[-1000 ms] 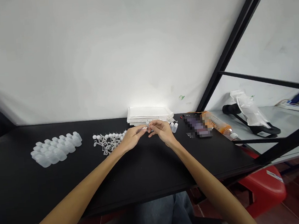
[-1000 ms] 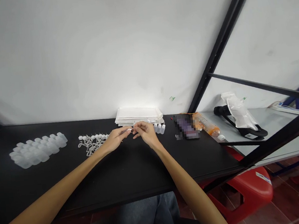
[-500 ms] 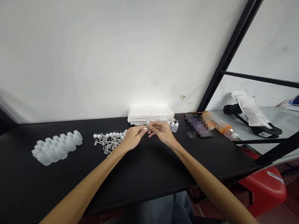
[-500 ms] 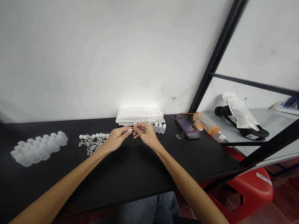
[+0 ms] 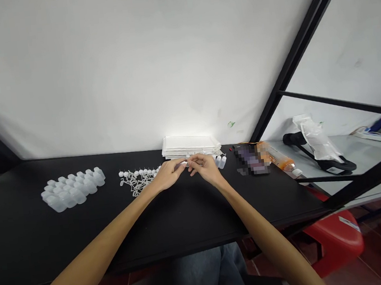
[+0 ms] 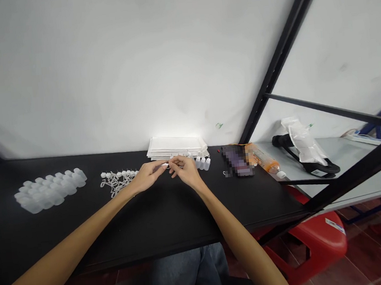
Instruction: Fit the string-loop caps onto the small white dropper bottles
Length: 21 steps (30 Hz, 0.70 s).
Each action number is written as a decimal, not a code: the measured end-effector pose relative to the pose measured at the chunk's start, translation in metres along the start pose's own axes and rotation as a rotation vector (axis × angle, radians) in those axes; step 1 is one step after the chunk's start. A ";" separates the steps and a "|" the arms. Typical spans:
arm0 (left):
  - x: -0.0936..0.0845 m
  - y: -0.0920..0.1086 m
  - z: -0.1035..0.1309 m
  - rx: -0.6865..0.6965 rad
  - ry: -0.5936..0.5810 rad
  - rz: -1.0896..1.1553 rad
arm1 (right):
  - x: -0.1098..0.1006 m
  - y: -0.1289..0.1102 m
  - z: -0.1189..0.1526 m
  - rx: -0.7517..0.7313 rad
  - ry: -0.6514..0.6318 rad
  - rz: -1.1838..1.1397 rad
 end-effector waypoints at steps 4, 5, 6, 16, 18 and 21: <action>-0.001 0.003 0.001 0.021 -0.005 -0.035 | -0.002 -0.004 0.000 -0.011 0.033 0.028; -0.001 0.004 0.001 0.026 -0.006 -0.039 | -0.003 -0.005 0.001 -0.011 0.042 0.024; -0.002 0.005 0.001 0.027 -0.004 -0.039 | -0.003 -0.006 0.001 -0.010 0.048 0.019; -0.010 0.009 0.000 -0.041 -0.029 -0.045 | -0.001 -0.009 0.001 0.017 -0.022 -0.018; -0.011 0.008 -0.002 0.019 -0.037 0.001 | -0.003 -0.013 0.001 -0.012 -0.002 0.014; -0.010 0.005 -0.005 0.110 -0.065 -0.009 | -0.006 -0.017 0.001 -0.053 0.047 0.057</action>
Point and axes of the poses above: each hand's wrist, its own z-axis away from the middle knuckle, its own x-axis out of the palm, y = z × x, the point moved 3 cm from there along -z, towards the middle knuckle
